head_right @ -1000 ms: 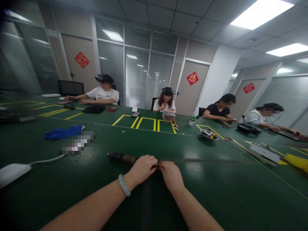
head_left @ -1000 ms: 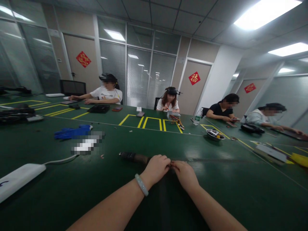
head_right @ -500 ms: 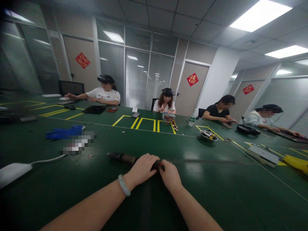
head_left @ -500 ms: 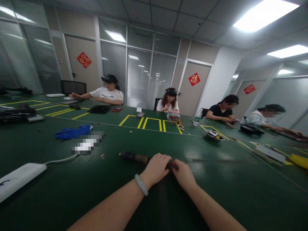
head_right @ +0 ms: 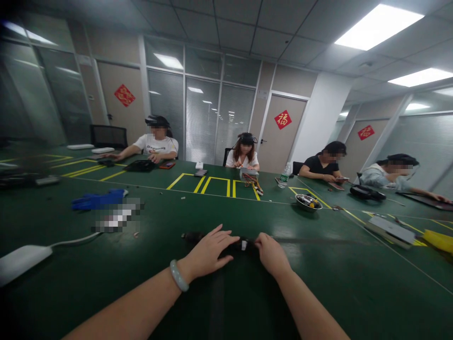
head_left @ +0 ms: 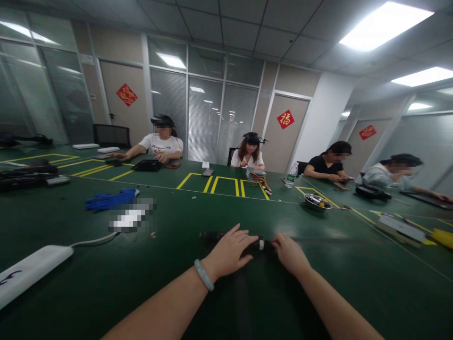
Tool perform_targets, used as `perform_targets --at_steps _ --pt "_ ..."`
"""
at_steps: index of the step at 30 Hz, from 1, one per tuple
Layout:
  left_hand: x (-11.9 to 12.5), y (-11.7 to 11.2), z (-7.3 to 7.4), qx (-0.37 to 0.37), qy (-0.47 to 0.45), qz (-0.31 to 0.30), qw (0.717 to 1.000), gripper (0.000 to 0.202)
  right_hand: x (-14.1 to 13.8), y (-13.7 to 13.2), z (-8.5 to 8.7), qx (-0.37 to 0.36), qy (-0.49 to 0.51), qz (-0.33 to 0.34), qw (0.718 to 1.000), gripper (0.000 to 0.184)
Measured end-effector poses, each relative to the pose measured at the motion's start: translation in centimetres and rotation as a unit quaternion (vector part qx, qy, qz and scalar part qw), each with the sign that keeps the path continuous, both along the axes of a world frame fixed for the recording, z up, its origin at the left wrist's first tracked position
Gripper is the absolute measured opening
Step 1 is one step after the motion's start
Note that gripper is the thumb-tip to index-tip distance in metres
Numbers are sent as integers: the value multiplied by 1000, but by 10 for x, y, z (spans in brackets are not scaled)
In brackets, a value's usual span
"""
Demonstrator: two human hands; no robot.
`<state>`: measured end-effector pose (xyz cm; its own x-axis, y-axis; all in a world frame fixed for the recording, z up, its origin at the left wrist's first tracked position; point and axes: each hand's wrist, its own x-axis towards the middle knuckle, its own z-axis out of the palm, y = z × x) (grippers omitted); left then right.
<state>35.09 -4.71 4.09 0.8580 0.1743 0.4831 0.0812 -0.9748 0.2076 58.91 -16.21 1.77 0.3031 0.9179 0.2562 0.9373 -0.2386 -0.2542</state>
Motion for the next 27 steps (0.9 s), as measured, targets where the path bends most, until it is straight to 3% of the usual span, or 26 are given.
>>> perform_targets --at_steps 3,8,12,15,19,27 --pt "0 0 0 -5 1 -9 1000 54 69 -42 -2 -34 -4 -88 996 17" --pt "5 -2 -1 -13 17 -33 999 54 192 -147 -18 -53 21 -216 975 23" --pt "7 -2 -8 -43 47 -46 997 54 254 -211 -33 -42 53 -307 949 25" --pt "7 2 -18 -78 97 -56 991 58 270 -227 -40 -17 76 -321 944 23" --pt "6 8 -27 -100 150 -76 981 61 270 -226 -44 0 92 -320 943 25" --pt "5 9 -27 -113 164 -84 976 67 266 -221 -34 -32 50 -334 941 26"
